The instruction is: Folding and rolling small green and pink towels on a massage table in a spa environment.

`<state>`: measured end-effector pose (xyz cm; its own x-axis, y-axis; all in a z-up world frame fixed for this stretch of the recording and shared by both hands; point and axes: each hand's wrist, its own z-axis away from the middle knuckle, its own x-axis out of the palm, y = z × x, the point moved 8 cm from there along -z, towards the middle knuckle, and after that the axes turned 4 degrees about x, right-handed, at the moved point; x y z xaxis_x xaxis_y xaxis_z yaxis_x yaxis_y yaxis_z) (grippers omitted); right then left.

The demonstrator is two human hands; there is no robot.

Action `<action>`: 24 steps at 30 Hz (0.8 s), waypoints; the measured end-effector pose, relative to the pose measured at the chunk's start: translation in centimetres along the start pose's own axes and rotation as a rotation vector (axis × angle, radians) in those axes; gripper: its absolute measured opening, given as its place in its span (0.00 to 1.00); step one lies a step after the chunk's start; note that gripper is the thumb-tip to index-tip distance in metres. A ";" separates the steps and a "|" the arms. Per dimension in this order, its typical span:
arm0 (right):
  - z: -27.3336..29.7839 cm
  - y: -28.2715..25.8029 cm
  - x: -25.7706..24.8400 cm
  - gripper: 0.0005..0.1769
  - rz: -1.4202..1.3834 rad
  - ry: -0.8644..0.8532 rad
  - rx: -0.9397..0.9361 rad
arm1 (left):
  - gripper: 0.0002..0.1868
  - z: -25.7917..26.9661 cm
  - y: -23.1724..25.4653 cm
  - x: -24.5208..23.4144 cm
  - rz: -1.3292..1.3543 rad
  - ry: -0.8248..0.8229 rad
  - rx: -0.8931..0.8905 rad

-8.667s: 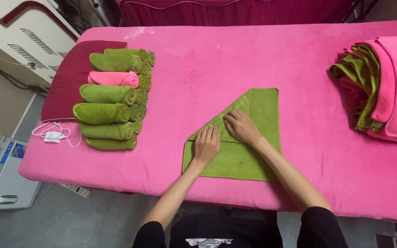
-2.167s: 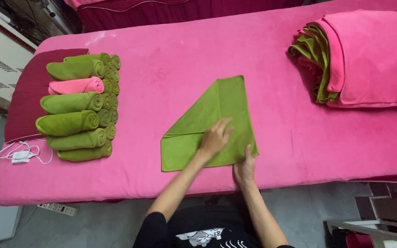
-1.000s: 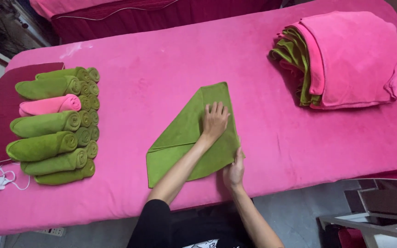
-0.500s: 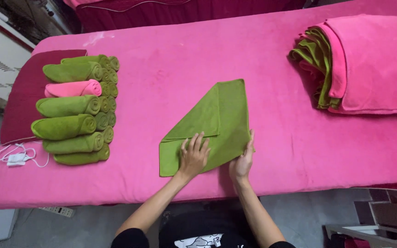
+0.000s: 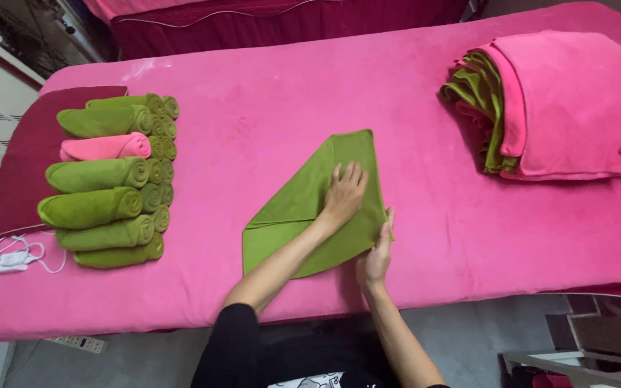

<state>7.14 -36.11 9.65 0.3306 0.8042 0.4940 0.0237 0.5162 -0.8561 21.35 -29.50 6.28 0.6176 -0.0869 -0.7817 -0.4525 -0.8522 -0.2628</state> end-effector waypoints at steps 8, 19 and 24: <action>2.2 -4.9 3.6 0.39 0.285 -0.039 -0.030 | 0.28 -6.6 0.0 5.3 0.026 -0.065 0.031; 0.3 -2.7 3.5 0.37 0.145 -0.059 -0.099 | 0.29 2.2 -0.9 -0.3 0.115 -0.085 -0.058; 0.1 -2.1 4.5 0.36 0.092 -0.057 -0.147 | 0.33 7.8 -1.9 -6.3 0.125 -0.043 -0.071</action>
<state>8.43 -33.56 13.73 0.2839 0.8637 0.4164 0.1349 0.3940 -0.9092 13.30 -23.35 7.29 0.5305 -0.1736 -0.8297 -0.4762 -0.8708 -0.1223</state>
